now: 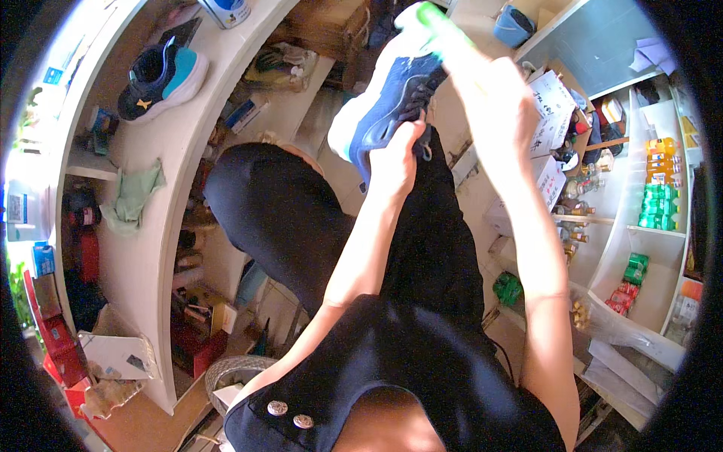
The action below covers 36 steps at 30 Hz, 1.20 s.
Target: The person cleans a blue sneaker by spraying foam cleaner, scrubbing with a green brush, and wiping with a cloth. The person repeats the cycle of spraying, scrubbing, and wiping on different parts of the shoe.
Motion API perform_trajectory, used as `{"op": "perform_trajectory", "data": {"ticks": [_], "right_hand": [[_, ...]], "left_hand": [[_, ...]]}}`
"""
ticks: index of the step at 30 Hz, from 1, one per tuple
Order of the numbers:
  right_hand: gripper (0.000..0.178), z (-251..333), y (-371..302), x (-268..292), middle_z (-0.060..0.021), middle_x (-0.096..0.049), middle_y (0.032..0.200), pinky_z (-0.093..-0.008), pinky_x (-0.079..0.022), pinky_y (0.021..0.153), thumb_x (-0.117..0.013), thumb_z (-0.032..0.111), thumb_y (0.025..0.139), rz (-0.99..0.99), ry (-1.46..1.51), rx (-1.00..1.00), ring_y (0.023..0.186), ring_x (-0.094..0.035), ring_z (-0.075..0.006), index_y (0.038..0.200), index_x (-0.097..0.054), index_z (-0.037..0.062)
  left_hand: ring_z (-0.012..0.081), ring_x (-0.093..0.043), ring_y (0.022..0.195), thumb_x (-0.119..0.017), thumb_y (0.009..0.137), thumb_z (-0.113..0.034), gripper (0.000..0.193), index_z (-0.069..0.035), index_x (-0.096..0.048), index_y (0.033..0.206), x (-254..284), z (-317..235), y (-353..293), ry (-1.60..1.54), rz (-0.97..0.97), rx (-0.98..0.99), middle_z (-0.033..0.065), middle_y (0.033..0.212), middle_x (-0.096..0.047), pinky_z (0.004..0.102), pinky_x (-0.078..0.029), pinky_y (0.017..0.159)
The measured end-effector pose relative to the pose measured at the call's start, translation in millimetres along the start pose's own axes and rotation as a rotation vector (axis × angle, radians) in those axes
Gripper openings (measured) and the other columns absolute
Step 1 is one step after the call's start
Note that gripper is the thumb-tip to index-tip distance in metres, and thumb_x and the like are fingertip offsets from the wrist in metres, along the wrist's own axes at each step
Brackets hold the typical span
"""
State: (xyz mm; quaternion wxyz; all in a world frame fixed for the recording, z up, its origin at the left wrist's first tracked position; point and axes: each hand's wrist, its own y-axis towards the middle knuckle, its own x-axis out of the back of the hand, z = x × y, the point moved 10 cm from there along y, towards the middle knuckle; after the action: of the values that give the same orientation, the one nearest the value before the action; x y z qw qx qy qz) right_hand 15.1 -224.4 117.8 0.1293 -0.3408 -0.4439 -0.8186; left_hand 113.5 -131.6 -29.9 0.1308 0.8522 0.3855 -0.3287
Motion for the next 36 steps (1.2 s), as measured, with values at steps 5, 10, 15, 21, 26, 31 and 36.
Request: {"op": "perform_trajectory", "data": {"ticks": [5,10,15,21,26,31,36], "right_hand": [[0.019,5,-12,-4,-0.0097,-0.061,0.080,-0.0367,-0.048,0.060,-0.071,0.031,0.084,0.056,-0.004,0.008,0.067,-0.062,-0.0250,0.097,-0.073,0.0167],[0.023,-9,-8,-6,-0.0088,-0.057,0.075,-0.0356,-0.045,0.057,-0.067,0.027,0.088,0.121,-0.034,-0.069,0.063,-0.058,-0.0233,0.108,-0.072,0.0163],[0.029,-24,-46,0,-0.0081,-0.063,0.077,-0.0318,-0.049,0.066,-0.065,0.014,0.091,0.020,0.235,-0.191,0.070,-0.061,-0.0130,0.121,-0.067,0.0125],[0.037,-33,-21,-15,-0.0130,-0.065,0.120,-0.0287,-0.048,0.091,-0.059,0.004,0.093,0.089,0.373,-0.288,0.105,-0.062,-0.0178,0.130,-0.060,0.0077],[0.037,-31,-81,-35,-0.0110,-0.057,0.083,-0.0323,-0.046,0.066,-0.065,0.011,0.089,0.128,0.286,-0.306,0.072,-0.057,-0.0191,0.125,-0.065,0.0190],[0.040,-11,-71,-37,-0.0085,-0.056,0.078,-0.0327,-0.048,0.056,-0.066,0.020,0.090,0.056,0.117,-0.124,0.058,-0.054,-0.0209,0.130,-0.061,0.0262],[0.043,-21,-116,-38,-0.0126,-0.068,0.094,-0.0296,-0.051,0.061,-0.071,-0.002,0.082,0.158,0.344,-0.230,0.060,-0.054,-0.0122,0.121,-0.068,0.0162]], "left_hand": [[0.0180,-0.060,0.088,-0.060,0.077,-0.002,0.029,0.003,-0.060,0.105,-2,4,-3,-0.152,-0.014,0.100,0.0082,0.098,-0.064,0.0291,-0.048,0.080],[0.0183,-0.061,0.069,-0.060,0.077,-0.008,0.026,0.002,-0.062,0.101,19,26,-2,-0.275,-0.143,0.179,0.0100,0.090,-0.065,0.0303,-0.047,0.046],[0.0174,-0.061,0.060,-0.063,0.076,-0.019,0.019,-0.003,-0.062,0.088,9,21,-2,-0.324,-0.175,0.219,0.0098,0.082,-0.064,0.0286,-0.045,0.040],[0.0216,-0.063,0.073,-0.066,0.077,-0.020,0.027,-0.004,-0.057,0.097,28,29,4,-0.459,-0.233,0.249,0.0109,0.090,-0.063,0.0347,-0.054,0.060],[0.0315,-0.066,0.091,-0.058,0.081,-0.025,0.037,0.000,-0.058,0.108,25,22,15,-0.652,-0.108,0.333,0.0151,0.103,-0.066,0.0446,-0.054,0.084],[0.0299,-0.066,0.092,-0.053,0.086,-0.021,0.031,0.001,-0.060,0.106,28,29,12,-0.839,-0.011,0.349,0.0157,0.103,-0.068,0.0420,-0.053,0.088],[0.0283,-0.066,0.090,-0.051,0.087,-0.018,0.025,0.001,-0.062,0.100,39,13,29,-0.884,-0.041,0.238,0.0149,0.097,-0.068,0.0402,-0.054,0.086]]}}
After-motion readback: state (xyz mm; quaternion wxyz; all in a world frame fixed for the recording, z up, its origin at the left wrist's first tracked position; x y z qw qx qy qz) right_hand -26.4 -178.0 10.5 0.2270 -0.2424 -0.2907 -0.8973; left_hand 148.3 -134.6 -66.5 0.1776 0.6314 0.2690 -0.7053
